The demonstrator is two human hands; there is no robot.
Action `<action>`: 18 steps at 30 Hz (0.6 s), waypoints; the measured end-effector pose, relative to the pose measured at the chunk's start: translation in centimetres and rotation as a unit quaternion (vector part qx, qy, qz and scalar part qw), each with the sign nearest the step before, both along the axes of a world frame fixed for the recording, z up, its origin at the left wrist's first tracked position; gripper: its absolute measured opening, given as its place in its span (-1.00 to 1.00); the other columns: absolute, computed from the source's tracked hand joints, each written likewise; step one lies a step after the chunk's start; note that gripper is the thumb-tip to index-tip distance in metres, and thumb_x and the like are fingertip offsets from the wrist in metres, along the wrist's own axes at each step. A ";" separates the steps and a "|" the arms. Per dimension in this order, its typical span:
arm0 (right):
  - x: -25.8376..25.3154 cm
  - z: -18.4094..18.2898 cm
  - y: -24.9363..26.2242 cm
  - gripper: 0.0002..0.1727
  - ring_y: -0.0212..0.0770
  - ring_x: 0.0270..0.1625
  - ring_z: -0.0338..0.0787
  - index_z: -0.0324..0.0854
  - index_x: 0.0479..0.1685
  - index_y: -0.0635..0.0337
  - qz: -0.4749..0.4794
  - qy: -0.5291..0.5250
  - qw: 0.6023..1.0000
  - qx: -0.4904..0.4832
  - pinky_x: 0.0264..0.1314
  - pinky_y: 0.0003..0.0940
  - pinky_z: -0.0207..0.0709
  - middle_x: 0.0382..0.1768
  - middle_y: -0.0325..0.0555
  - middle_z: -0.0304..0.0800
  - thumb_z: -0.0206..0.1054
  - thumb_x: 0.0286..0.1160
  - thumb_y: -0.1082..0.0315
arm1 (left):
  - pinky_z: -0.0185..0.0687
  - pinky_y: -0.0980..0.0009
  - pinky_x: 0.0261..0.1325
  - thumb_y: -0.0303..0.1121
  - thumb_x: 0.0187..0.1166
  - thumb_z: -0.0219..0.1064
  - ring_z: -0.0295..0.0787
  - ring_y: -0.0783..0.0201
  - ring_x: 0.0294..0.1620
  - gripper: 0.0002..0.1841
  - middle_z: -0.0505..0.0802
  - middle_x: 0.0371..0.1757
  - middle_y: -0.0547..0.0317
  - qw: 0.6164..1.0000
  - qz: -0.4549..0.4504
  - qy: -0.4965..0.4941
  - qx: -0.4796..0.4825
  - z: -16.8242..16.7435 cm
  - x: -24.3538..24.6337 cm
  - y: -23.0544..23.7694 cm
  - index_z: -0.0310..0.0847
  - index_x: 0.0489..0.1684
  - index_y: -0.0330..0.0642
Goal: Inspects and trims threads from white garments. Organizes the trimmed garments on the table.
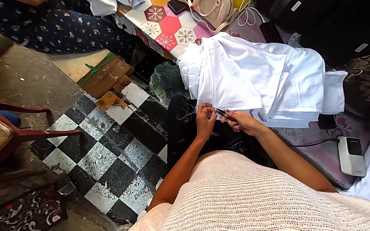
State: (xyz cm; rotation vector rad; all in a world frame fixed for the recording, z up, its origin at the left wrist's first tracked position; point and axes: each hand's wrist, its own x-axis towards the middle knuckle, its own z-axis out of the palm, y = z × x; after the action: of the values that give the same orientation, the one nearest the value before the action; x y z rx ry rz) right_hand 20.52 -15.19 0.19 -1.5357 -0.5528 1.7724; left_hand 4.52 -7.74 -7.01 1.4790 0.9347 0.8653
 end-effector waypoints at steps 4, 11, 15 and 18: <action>-0.6 -0.2 1.1 -0.48 -0.60 -0.75 0.23 0.62 -0.18 0.12 0.006 -0.005 1.000 0.016 -0.63 -0.70 0.21 -0.75 -0.52 0.27 -0.22 0.95 0.07 | 0.69 0.43 0.05 -0.53 0.48 0.37 0.69 0.33 -0.01 -0.95 0.67 0.09 0.00 0.998 0.000 -0.027 -0.064 0.5 -0.4 -0.2 0.67 -0.28 -0.35; -0.8 -0.8 0.8 -0.56 -0.58 -0.75 0.27 0.63 -0.20 0.15 -0.024 -0.034 0.999 0.026 -0.64 -0.69 0.22 -0.75 -0.50 0.29 -0.09 0.93 0.13 | 0.69 0.47 -0.01 -0.57 0.47 0.38 0.69 0.34 -0.10 -0.96 0.68 0.03 -0.02 0.997 -0.006 0.001 -0.083 0.4 -1.1 -0.2 0.68 -0.30 -0.38; -0.1 -0.1 0.0 -0.55 -0.58 -0.77 0.24 0.62 -0.20 0.15 -0.035 -0.018 0.999 0.028 -0.66 -0.69 0.20 -0.77 -0.51 0.26 -0.11 0.93 0.14 | 0.70 0.14 0.12 -0.47 0.53 0.33 0.77 0.02 -0.01 -0.77 0.75 0.04 -0.25 0.988 -0.041 0.143 0.027 1.6 -2.2 -0.1 0.64 -0.01 -0.50; -0.1 0.6 0.1 -0.53 -0.60 -0.76 0.25 0.63 -0.19 0.14 -0.028 -0.018 0.999 0.033 -0.64 -0.70 0.22 -0.77 -0.53 0.27 -0.15 0.93 0.13 | 0.74 0.08 0.19 -0.42 0.51 0.46 0.78 -0.12 0.13 -0.67 0.74 0.17 -0.33 0.976 0.002 0.133 0.174 1.4 -1.3 0.1 0.67 0.10 -0.50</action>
State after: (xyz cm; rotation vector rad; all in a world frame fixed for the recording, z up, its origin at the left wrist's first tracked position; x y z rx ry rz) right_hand 20.43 -15.05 0.77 -1.5250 -0.5739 1.6708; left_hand 3.21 -7.68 -5.65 1.9309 1.0170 0.8789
